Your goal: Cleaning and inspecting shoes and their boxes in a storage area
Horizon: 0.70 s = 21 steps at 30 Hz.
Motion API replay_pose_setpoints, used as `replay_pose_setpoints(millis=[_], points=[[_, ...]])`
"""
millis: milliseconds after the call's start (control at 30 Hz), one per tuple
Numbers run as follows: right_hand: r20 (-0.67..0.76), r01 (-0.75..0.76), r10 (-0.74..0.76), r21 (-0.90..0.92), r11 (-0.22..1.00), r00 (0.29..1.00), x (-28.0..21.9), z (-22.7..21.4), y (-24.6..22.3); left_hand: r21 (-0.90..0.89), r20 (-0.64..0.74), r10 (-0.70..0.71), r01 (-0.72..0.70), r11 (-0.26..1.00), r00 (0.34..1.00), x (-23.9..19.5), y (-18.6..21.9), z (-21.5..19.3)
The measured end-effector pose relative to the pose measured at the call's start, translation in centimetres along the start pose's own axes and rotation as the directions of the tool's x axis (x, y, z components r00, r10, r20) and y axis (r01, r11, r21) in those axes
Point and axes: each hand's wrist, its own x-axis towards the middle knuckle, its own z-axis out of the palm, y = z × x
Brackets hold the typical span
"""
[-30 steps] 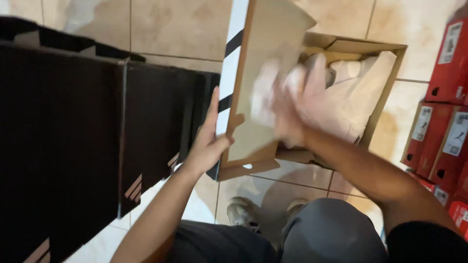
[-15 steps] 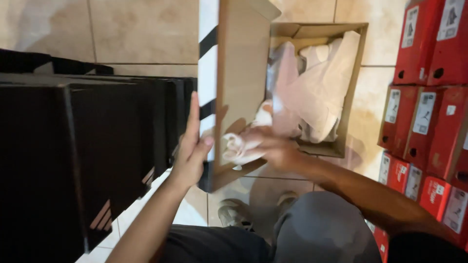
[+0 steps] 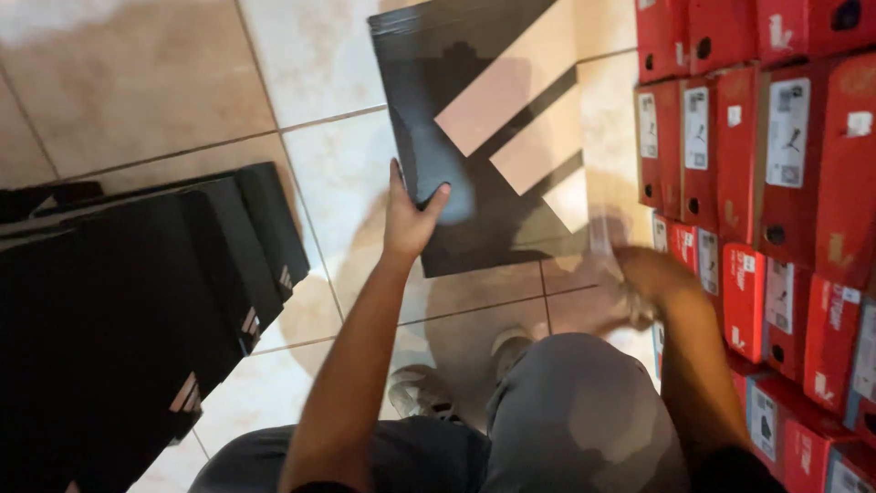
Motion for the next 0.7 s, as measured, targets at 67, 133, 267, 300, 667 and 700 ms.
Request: replay_pose_setpoints(millis=[67, 133, 267, 300, 667, 700], points=[[-0.095, 0.088, -0.105, -0.173, 0.981, 0.99, 0.6, -1.0, 0.0, -0.055, -0.037, -0.126, 0.124, 0.991, 0.991, 0.5, -1.9, 1.7], [-0.264, 0.413, -0.39, 0.035, 0.91, 0.882, -1.1, -2.7, -2.0, -0.238, -0.087, -0.084, 0.061, 0.969, 0.993, 0.3, -3.2, 2.2], [-0.14, 0.455, -0.449, 0.495, 0.74, 0.882, 3.2, 0.6, -6.0, -0.481, 0.015, -0.206, 0.188, 0.856, 0.978, 0.8, -4.7, 2.2], [-0.171, 0.526, -0.541, 0.585, 0.617, 0.824, 4.2, 1.5, -5.9, -0.643, 0.148, -0.325, 0.34, 0.686, 0.934, 1.1, -6.6, 2.0], [-0.103, 0.549, -0.698, 0.702, 0.453, 0.709, 1.1, 6.1, -0.2, -0.659, 0.291, -0.318, 0.43, 0.617, 0.903, -7.3, -5.4, -4.8], [-0.087, 0.54, -0.694, 0.699, 0.469, 0.715, -0.8, 5.3, -0.2, -0.68, 0.254, -0.366, 0.434, 0.591, 0.895, -8.8, -6.0, -4.7]])
